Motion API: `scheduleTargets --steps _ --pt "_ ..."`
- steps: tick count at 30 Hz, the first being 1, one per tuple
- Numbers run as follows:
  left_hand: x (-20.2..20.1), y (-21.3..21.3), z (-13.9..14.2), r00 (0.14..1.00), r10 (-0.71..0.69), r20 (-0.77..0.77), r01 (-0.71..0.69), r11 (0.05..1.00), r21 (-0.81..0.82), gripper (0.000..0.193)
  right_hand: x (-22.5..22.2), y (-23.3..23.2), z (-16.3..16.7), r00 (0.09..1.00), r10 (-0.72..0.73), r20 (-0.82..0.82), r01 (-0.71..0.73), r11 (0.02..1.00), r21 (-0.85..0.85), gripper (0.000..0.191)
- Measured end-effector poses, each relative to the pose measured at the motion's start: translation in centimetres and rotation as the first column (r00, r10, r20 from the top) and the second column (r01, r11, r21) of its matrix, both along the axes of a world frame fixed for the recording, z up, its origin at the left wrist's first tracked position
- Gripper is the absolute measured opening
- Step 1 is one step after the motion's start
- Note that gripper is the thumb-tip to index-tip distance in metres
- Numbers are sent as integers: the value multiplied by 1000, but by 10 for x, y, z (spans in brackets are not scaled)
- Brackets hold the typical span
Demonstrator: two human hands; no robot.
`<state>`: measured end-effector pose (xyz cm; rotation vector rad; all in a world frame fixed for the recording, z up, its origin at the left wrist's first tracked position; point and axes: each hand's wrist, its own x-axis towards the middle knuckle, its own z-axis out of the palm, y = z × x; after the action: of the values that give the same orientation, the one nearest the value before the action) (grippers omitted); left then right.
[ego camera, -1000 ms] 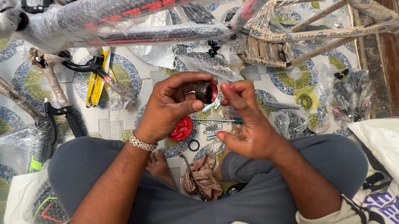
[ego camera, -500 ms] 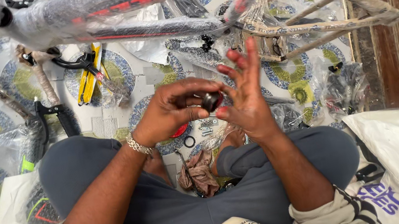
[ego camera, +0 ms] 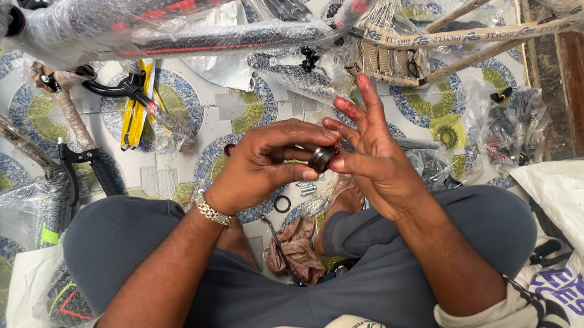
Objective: The person sits on the floor and assembles a bicycle bearing. They apply red grease to a bearing cup, then carefully place small metal ball bearings into the cup one by one. The person handles the bearing cup, grease, and ball bearings throughout the process.
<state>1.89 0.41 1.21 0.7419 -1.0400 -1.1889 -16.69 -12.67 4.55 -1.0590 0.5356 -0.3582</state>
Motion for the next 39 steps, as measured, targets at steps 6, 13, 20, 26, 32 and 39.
scheduleTargets --steps 6,13,20,26,32,39 --pt "-8 -5 -5 999 33 23 -33 999 -17 38 0 0 -4 997 -79 6 78 991 111 117" --pt "-12 -11 -3 992 90 85 -89 996 -14 36 -6 -7 -8 995 -98 -2 97 983 155 113" --pt "-14 -12 6 898 250 361 -207 966 -154 33 -9 -11 -9 992 -124 10 119 968 220 107" --pt "-14 -12 0 950 192 247 -179 981 -75 34 -7 -17 -9 967 -253 -36 256 955 148 101" --pt "-16 -12 -10 988 153 -29 -153 988 -10 38 -17 -14 -10 952 -282 117 305 867 -394 102" --pt "-22 -16 -14 991 90 -102 -95 994 -55 38 -5 0 -39 973 -210 93 225 788 -573 114"
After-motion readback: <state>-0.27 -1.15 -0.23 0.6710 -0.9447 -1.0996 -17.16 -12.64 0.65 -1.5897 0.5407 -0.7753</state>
